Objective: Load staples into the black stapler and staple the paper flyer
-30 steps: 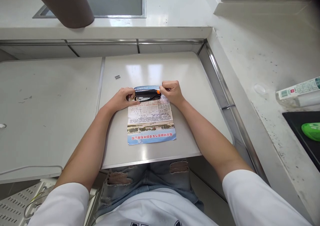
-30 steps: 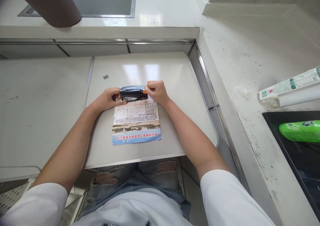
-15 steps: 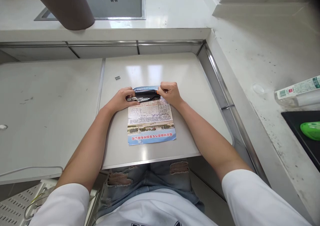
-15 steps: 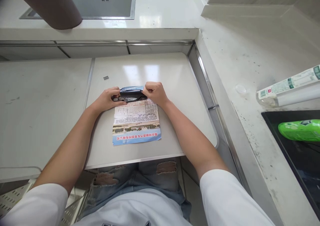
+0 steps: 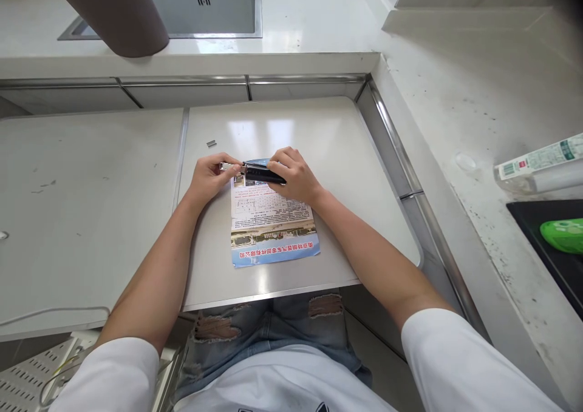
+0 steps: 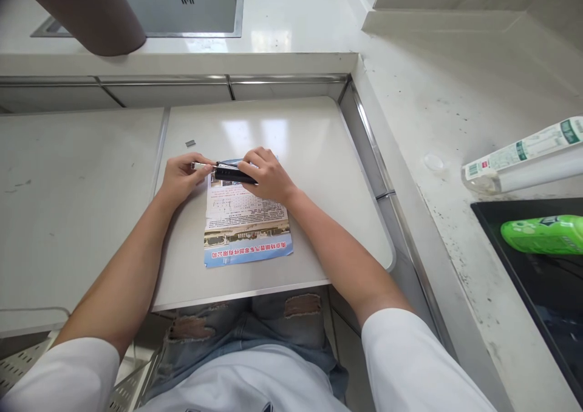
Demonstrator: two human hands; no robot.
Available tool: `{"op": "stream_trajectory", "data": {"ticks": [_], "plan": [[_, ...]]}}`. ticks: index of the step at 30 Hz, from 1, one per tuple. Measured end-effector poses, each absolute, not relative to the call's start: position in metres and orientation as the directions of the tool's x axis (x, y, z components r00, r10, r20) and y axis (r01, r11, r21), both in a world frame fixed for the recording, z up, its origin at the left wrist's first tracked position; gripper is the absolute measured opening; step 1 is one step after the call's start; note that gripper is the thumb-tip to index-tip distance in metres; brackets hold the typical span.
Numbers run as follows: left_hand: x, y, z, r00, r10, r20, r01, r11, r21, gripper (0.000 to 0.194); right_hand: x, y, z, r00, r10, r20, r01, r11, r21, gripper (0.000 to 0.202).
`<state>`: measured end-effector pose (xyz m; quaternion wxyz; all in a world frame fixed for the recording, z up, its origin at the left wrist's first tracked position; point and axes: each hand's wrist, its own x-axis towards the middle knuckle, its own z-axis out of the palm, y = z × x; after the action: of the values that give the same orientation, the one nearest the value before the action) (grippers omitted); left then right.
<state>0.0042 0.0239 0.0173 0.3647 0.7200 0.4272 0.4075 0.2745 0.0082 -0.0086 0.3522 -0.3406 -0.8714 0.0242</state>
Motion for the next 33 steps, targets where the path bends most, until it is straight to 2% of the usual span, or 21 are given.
{"op": "stream_trajectory", "data": {"ticks": [4,11,14,17,22,29,33], "plan": [[0.0083,0.0280,0.0131,0.281,0.948,0.148,0.103,-0.183,0.978,0.029,0.2711,0.0016,-0.0024,-0.559,0.565,0.607,0.564,0.796,-0.220,0.023],[0.0110,0.0309,0.0071,0.333,0.942,-0.030,-0.052,0.050,0.997,0.039,0.2726,0.0018,-0.0048,-0.573,0.562,0.596,0.629,0.768,-0.120,0.046],[0.0097,0.0298,0.0090,0.395,0.911,-0.118,-0.129,0.182,0.975,0.045,0.2749,0.0031,-0.0059,-0.572,0.554,0.605,0.646,0.759,-0.085,0.046],[0.0071,0.0287,0.0115,0.412,0.893,-0.182,-0.173,0.273,0.946,0.040,0.2758,0.0028,-0.0054,-0.568,0.550,0.613,0.650,0.756,-0.076,0.040],[0.0036,0.0295,0.0130,0.385,0.899,-0.208,-0.206,0.304,0.930,0.035,0.2759,0.0026,-0.0046,-0.550,0.564,0.615,0.655,0.749,-0.101,0.033],[0.0045,0.0315,0.0118,0.377,0.902,-0.209,-0.199,0.299,0.933,0.030,0.2733,0.0011,-0.0018,-0.531,0.605,0.593,0.594,0.765,-0.249,0.030],[0.0049,0.0327,0.0127,0.381,0.905,-0.188,-0.202,0.280,0.939,0.029,0.2730,0.0007,-0.0006,-0.531,0.621,0.577,0.584,0.761,-0.282,0.031]]}}
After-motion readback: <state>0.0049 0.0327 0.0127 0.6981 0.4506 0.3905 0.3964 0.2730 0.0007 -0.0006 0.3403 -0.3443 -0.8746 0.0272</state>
